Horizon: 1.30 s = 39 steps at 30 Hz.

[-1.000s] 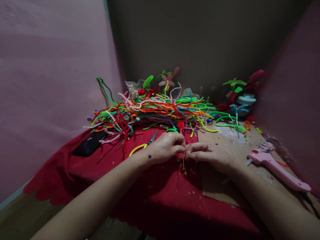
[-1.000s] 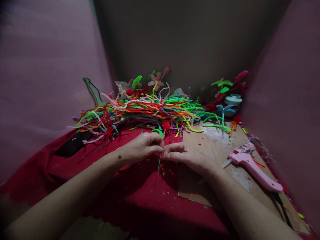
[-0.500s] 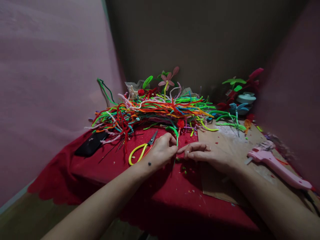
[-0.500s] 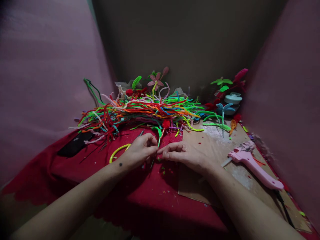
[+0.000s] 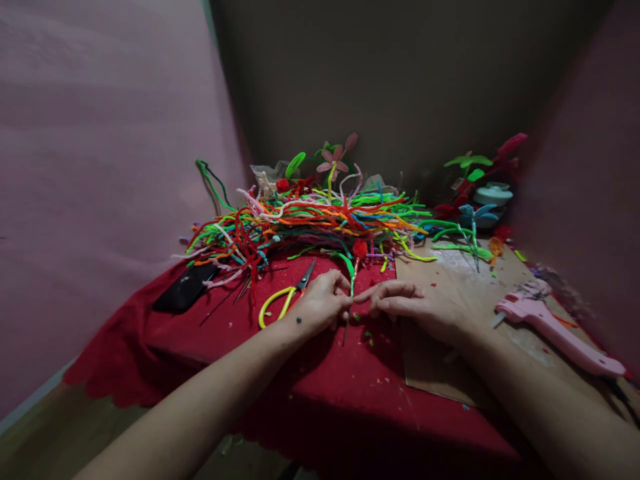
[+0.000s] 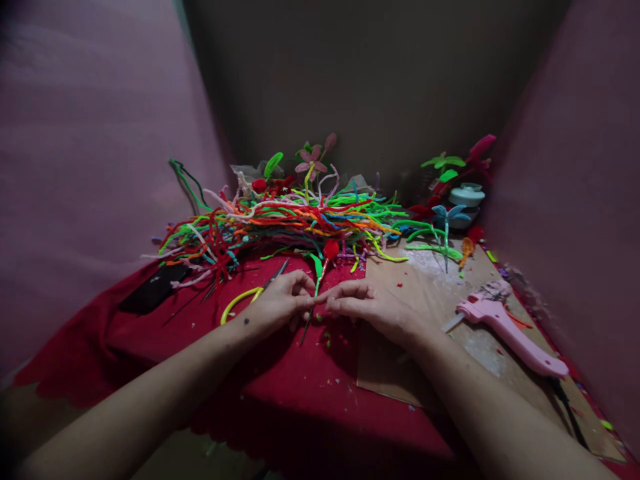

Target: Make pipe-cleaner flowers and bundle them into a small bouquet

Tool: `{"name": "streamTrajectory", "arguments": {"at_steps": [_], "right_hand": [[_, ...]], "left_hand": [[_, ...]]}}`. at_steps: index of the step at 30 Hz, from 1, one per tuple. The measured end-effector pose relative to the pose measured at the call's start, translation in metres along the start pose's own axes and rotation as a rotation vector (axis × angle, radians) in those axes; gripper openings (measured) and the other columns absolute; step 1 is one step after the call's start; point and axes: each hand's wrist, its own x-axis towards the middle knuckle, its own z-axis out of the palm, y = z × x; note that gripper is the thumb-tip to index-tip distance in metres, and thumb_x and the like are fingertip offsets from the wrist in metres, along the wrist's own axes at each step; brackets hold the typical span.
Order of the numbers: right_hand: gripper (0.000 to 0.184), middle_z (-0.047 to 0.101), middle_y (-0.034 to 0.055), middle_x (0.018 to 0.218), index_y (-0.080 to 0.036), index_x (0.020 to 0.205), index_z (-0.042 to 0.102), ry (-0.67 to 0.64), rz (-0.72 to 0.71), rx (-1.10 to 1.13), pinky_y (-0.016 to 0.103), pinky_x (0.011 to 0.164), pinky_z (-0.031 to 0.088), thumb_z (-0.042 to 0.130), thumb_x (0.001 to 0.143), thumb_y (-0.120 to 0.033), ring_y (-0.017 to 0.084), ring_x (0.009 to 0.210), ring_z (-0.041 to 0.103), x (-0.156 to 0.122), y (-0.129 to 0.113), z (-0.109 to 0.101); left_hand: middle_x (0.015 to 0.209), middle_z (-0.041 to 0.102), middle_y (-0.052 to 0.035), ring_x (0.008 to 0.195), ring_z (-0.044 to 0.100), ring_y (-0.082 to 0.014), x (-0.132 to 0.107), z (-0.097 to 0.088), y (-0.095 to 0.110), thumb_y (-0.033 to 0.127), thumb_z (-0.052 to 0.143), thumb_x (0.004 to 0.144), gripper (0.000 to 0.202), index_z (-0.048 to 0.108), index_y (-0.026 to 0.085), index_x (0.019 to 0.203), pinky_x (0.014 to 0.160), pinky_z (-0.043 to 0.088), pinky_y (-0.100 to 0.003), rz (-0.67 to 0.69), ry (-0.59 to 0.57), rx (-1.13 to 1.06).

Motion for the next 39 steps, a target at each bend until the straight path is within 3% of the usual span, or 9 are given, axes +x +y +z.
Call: {"name": "streamTrajectory", "arguments": {"at_steps": [2,6,8,10,15,21,26,29,39], "right_hand": [[0.014,0.064,0.0009,0.077,-0.018,0.076,0.067,0.028,-0.041,-0.004,0.024,0.059,0.037,0.059,0.076,-0.029,0.011,0.062,0.048,0.000,0.003,-0.001],[0.014,0.062,0.0040,0.110,-0.019,0.078,0.070,0.051,-0.172,-0.015,0.024,0.060,0.039,0.058,0.079,-0.025,0.010,0.069,0.051,0.000,0.008,-0.004],[0.014,0.057,0.0031,0.120,-0.022,0.082,0.071,0.061,-0.231,-0.015,0.024,0.062,0.040,0.058,0.079,-0.025,0.011,0.075,0.054,0.000,0.010,-0.005],[0.014,0.053,0.0014,0.125,-0.025,0.085,0.072,0.070,-0.258,-0.014,0.024,0.064,0.042,0.059,0.080,-0.026,0.012,0.078,0.055,0.000,0.011,-0.006],[0.016,0.053,0.0021,0.126,-0.027,0.089,0.072,0.107,-0.279,-0.131,0.032,0.081,0.046,0.059,0.080,-0.028,0.022,0.106,0.054,-0.002,0.010,-0.006],[0.013,0.054,0.0016,0.125,-0.026,0.084,0.073,0.080,-0.317,-0.275,0.038,0.093,0.042,0.061,0.078,-0.028,0.025,0.112,0.052,-0.004,-0.001,-0.003],[0.014,0.057,0.0024,0.121,-0.026,0.084,0.073,0.111,-0.279,-0.366,0.041,0.094,0.042,0.060,0.079,-0.028,0.025,0.110,0.052,-0.004,-0.002,0.002],[0.014,0.055,0.0043,0.121,-0.023,0.084,0.072,0.110,-0.316,-0.373,0.040,0.097,0.038,0.059,0.080,-0.028,0.024,0.115,0.049,-0.002,0.002,0.004],[0.018,0.054,0.0080,0.119,-0.021,0.089,0.071,0.093,-0.370,-0.385,0.040,0.097,0.038,0.055,0.082,-0.028,0.023,0.113,0.050,0.003,0.010,0.005]], "left_hand": [[0.056,0.056,0.0033,0.039,0.051,-0.0101,-0.002,-0.002,0.000,0.011,0.043,0.077,0.010,0.047,0.018,0.083,0.039,0.037,-0.020,0.061,0.042,0.121],[0.075,0.060,-0.0039,0.072,0.058,-0.0157,-0.010,-0.008,0.003,0.013,0.045,0.079,0.013,0.057,0.017,0.079,0.067,0.044,-0.028,0.436,0.332,0.545],[0.083,0.060,-0.0052,0.080,0.056,-0.0163,-0.016,-0.009,0.008,0.014,0.047,0.079,0.012,0.059,0.017,0.080,0.074,0.043,-0.029,0.534,0.394,0.555],[0.075,0.058,-0.0029,0.069,0.054,-0.0131,-0.021,-0.007,0.015,0.019,0.048,0.081,0.011,0.059,0.017,0.080,0.065,0.043,-0.025,0.483,0.299,0.369],[0.051,0.043,0.0060,0.036,0.034,-0.0055,-0.030,0.001,0.027,0.040,0.050,0.082,0.024,0.053,0.017,0.081,0.035,0.027,-0.019,0.155,-0.096,-0.272],[0.055,0.047,0.0056,0.037,0.034,-0.0024,-0.027,0.002,0.026,0.033,0.067,0.070,0.024,0.055,0.015,0.080,0.036,0.027,-0.017,0.110,-0.190,-0.482],[0.048,0.043,0.0080,0.035,0.031,-0.0024,-0.028,0.004,0.032,0.025,0.065,0.070,0.015,0.054,0.015,0.074,0.038,0.022,-0.017,0.139,-0.091,-0.329],[0.053,0.047,0.0058,0.044,0.038,-0.0038,-0.029,0.005,0.034,0.018,0.062,0.069,0.008,0.056,0.013,0.067,0.045,0.030,-0.018,0.191,-0.015,-0.186],[0.074,0.052,-0.0010,0.071,0.049,-0.0133,-0.035,0.007,0.023,0.015,0.044,0.081,0.010,0.047,0.018,0.072,0.066,0.037,-0.025,0.514,0.161,0.386]]}}
